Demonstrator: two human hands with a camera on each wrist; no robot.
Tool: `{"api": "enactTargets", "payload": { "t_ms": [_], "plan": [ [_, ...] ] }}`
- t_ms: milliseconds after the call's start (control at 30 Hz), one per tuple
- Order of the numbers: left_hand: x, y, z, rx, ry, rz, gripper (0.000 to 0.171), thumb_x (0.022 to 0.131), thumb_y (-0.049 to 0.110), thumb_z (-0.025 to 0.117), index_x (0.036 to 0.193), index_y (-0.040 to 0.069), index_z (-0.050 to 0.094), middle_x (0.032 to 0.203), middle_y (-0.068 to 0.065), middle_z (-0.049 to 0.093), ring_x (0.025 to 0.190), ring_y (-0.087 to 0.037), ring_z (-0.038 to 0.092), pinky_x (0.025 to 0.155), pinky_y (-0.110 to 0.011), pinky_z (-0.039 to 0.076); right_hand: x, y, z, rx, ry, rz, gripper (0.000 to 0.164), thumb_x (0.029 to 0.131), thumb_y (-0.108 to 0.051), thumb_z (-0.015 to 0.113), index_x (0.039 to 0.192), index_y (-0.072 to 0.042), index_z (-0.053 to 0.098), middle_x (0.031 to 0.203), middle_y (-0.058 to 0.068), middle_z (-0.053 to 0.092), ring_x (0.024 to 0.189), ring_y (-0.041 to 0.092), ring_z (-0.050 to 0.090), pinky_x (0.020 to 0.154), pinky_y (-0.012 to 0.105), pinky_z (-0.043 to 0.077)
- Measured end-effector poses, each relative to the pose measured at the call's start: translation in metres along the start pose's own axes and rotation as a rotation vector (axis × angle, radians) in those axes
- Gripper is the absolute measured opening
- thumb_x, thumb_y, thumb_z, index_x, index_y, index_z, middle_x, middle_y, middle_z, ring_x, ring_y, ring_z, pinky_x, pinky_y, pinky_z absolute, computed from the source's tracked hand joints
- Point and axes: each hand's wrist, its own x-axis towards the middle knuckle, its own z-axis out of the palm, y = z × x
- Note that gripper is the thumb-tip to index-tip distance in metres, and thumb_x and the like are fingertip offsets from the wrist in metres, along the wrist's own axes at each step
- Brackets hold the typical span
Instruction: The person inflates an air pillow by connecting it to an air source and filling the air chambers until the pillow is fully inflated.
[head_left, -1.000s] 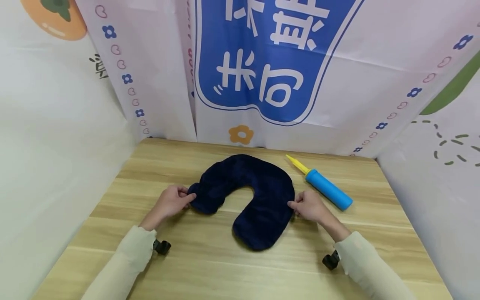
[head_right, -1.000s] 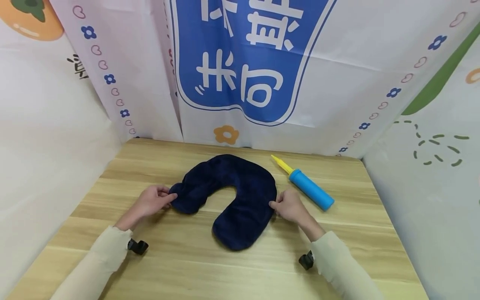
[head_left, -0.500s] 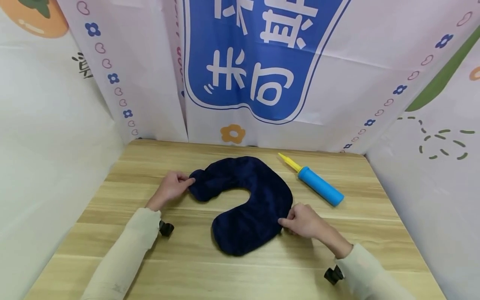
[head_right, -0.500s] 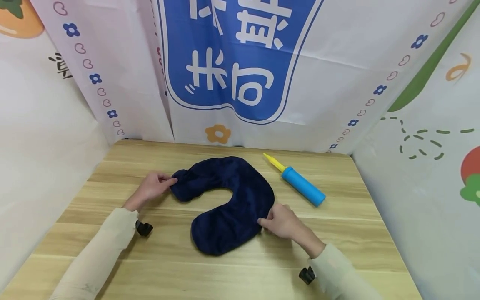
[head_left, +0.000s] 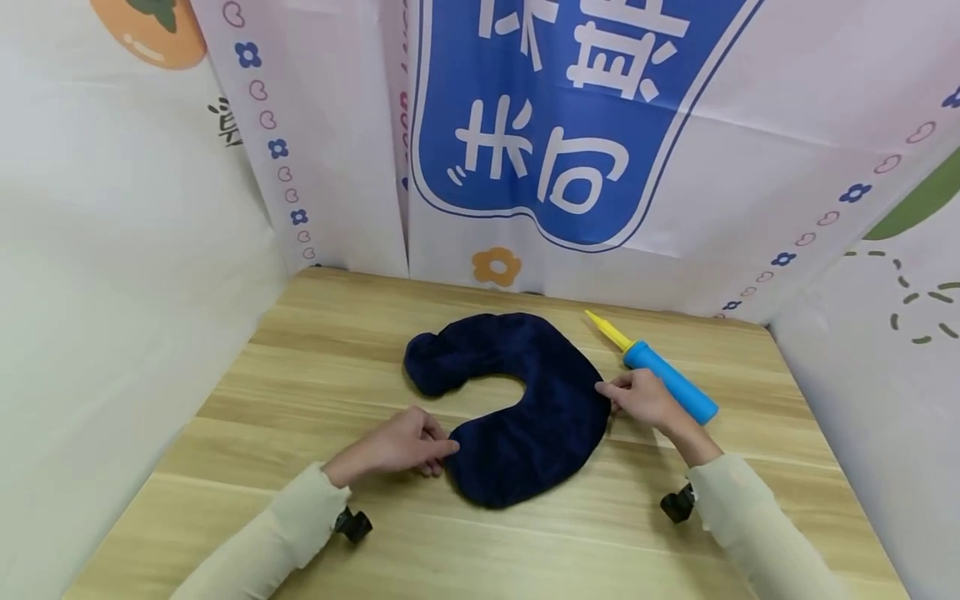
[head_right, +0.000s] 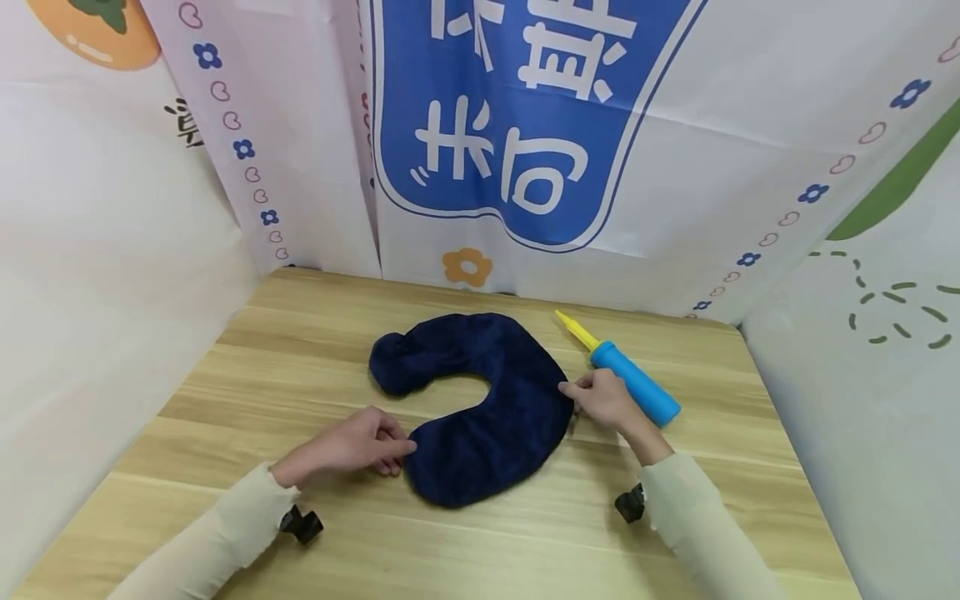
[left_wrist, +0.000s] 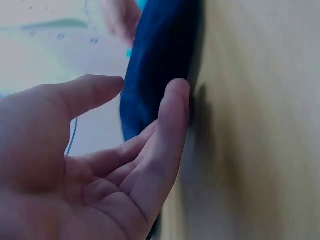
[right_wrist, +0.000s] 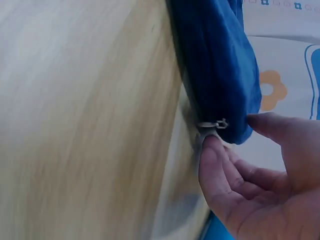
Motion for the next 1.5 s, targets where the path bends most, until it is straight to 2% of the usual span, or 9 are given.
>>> {"api": "enactTargets", "payload": {
  "t_ms": [133,300,500,767,833,933,1100,1300,1500],
  "plan": [
    [0.004,0.001,0.014,-0.002,0.009,0.002,0.021,0.099,0.016,0.073,0.089,-0.002,0.071,0.074,-0.016,0.077,0.066,-0.019,0.075,0.062,-0.032,0.064,0.005,0.004,0.006,0.053,-0.03,0.035,0.034,0.107,-0.031,0.064,0.108,0.001,0.074,0.079,0.006,0.066,0.078,0.018,0.071,0.076,0.034,0.064],
    [0.011,-0.003,0.012,-0.055,0.031,0.005,0.019,0.099,0.01,0.072,0.09,-0.005,0.069,0.077,-0.01,0.074,0.066,-0.016,0.073,0.065,-0.031,0.064,-0.001,0.002,0.006,0.079,-0.014,0.057,0.029,0.106,-0.028,0.065,0.09,-0.004,0.07,0.072,0.004,0.062,0.073,0.017,0.067,0.067,0.027,0.058],
    [0.023,-0.009,-0.014,-0.015,0.081,0.002,0.018,0.099,0.008,0.07,0.105,-0.009,0.071,0.087,-0.009,0.075,0.067,-0.013,0.071,0.066,-0.031,0.064,-0.027,-0.003,0.011,0.14,-0.08,0.052,0.034,0.105,-0.024,0.066,0.077,-0.006,0.064,0.069,0.003,0.065,0.068,0.016,0.067,0.065,0.028,0.059],
    [0.016,-0.01,-0.057,0.173,0.15,-0.027,0.028,0.104,0.024,0.067,0.112,-0.002,0.074,0.094,-0.011,0.076,0.076,-0.017,0.071,0.068,-0.034,0.062,-0.062,-0.02,0.029,0.187,-0.351,-0.009,0.036,0.104,-0.027,0.068,0.082,0.002,0.072,0.078,0.009,0.075,0.067,0.015,0.07,0.065,0.033,0.064],
    [0.009,-0.008,-0.057,0.208,0.151,-0.063,0.029,0.104,0.029,0.068,0.106,0.001,0.076,0.087,-0.009,0.075,0.074,-0.018,0.071,0.067,-0.035,0.061,-0.059,-0.021,0.026,0.151,-0.33,-0.004,0.041,0.104,-0.033,0.067,0.084,0.002,0.074,0.076,0.008,0.074,0.066,0.014,0.07,0.065,0.034,0.064],
    [0.001,-0.007,-0.049,0.239,0.134,-0.096,0.033,0.102,0.034,0.07,0.093,0.003,0.074,0.075,-0.008,0.074,0.068,-0.018,0.071,0.063,-0.034,0.059,-0.044,-0.018,0.014,0.111,-0.209,0.03,0.045,0.106,-0.036,0.063,0.088,0.003,0.075,0.078,0.009,0.075,0.068,0.015,0.07,0.067,0.034,0.064],
    [-0.008,-0.009,-0.033,0.227,0.146,-0.087,0.031,0.1,0.032,0.073,0.085,0.005,0.068,0.069,-0.007,0.074,0.064,-0.018,0.07,0.055,-0.028,0.052,-0.011,-0.013,0.003,0.125,-0.041,0.074,0.044,0.109,-0.036,0.059,0.098,0.004,0.074,0.088,0.014,0.076,0.079,0.018,0.074,0.077,0.035,0.065],
    [-0.015,-0.016,-0.033,0.174,0.197,-0.044,0.026,0.099,0.025,0.074,0.089,0.003,0.068,0.072,-0.007,0.074,0.066,-0.019,0.072,0.057,-0.03,0.056,0.017,-0.018,0.013,0.142,-0.021,0.096,0.04,0.109,-0.036,0.059,0.083,-0.005,0.064,0.075,0.003,0.06,0.074,0.018,0.065,0.076,0.032,0.062],
    [-0.002,-0.017,-0.048,0.191,0.263,-0.051,0.021,0.098,0.021,0.075,0.099,0.0,0.074,0.08,-0.005,0.077,0.068,-0.017,0.071,0.063,-0.032,0.059,0.009,-0.019,0.015,0.188,-0.015,0.107,0.034,0.107,-0.029,0.062,0.081,-0.008,0.061,0.074,0.001,0.057,0.075,0.017,0.06,0.075,0.031,0.06]
  ]
}}
